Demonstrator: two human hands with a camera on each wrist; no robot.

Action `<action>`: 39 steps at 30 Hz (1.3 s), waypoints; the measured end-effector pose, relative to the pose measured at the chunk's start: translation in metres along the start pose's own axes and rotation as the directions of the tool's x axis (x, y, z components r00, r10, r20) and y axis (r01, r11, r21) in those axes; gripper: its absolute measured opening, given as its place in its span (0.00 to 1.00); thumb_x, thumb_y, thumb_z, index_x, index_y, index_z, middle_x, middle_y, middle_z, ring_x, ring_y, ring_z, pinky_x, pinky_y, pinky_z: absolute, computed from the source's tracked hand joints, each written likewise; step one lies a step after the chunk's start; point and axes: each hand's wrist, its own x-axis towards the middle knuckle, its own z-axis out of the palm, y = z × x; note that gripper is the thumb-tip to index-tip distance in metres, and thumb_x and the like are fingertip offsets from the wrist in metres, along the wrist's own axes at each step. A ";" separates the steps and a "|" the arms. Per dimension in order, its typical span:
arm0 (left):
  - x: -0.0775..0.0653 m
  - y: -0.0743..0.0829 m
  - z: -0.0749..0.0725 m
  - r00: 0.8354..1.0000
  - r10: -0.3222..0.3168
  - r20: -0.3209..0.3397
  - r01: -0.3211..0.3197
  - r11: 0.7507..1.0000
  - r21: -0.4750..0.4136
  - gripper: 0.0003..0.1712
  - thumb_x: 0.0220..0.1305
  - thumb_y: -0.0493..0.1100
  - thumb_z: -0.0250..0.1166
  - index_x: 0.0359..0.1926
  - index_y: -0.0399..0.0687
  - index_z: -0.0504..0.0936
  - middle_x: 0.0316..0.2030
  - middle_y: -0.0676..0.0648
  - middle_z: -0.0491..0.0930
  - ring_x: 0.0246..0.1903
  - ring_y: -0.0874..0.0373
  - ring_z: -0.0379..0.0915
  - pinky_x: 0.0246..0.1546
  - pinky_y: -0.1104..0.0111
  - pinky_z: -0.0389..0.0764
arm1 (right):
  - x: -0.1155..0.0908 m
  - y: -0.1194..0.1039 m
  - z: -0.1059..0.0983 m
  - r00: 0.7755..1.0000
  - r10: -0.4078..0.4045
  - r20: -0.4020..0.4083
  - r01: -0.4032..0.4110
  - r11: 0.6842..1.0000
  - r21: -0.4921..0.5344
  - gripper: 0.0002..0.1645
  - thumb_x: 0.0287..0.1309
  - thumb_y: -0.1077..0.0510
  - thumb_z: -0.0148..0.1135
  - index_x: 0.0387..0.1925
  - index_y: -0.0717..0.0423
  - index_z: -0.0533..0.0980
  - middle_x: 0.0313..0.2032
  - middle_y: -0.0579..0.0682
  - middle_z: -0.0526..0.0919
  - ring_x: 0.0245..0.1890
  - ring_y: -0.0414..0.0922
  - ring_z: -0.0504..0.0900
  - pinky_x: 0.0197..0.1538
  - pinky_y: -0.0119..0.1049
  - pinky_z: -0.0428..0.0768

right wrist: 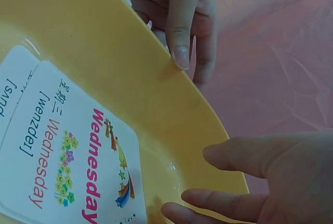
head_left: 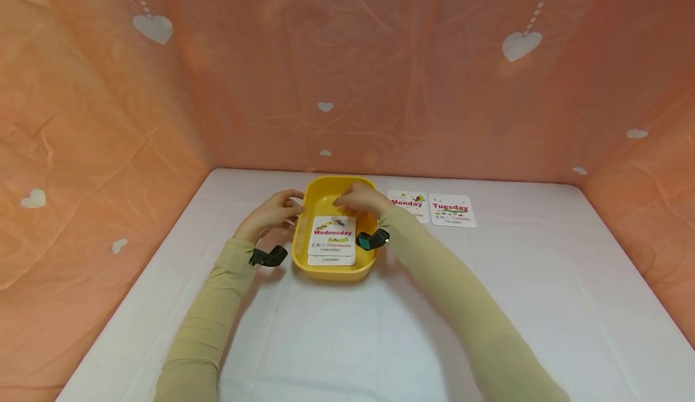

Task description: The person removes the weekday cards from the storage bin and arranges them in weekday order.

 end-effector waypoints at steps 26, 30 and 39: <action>0.000 -0.002 -0.001 1.000 0.008 0.000 -0.008 1.000 0.009 0.24 0.72 0.39 0.54 0.65 0.38 0.62 0.40 0.38 0.77 0.33 0.53 0.77 0.31 0.65 0.79 | 0.004 -0.001 0.009 0.992 0.040 0.119 -0.021 0.988 -0.150 0.20 0.63 0.52 0.58 0.23 0.62 0.67 0.23 0.52 0.66 0.24 0.47 0.64 0.32 0.37 0.63; 0.000 -0.002 -0.001 1.000 0.007 0.000 -0.007 1.000 0.004 0.24 0.72 0.39 0.54 0.65 0.38 0.62 0.42 0.35 0.76 0.33 0.52 0.77 0.32 0.65 0.80 | 0.004 0.000 0.009 0.991 0.049 0.125 -0.031 0.989 -0.147 0.19 0.62 0.52 0.59 0.24 0.62 0.69 0.22 0.51 0.66 0.24 0.46 0.65 0.32 0.36 0.63; -0.001 -0.003 -0.002 1.000 0.006 -0.003 -0.006 1.000 0.018 0.25 0.72 0.40 0.54 0.66 0.38 0.62 0.41 0.37 0.77 0.33 0.52 0.77 0.31 0.65 0.79 | 0.005 -0.002 0.008 0.979 0.029 0.201 0.004 0.987 -0.161 0.16 0.60 0.59 0.58 0.20 0.63 0.67 0.19 0.50 0.62 0.21 0.46 0.62 0.30 0.36 0.61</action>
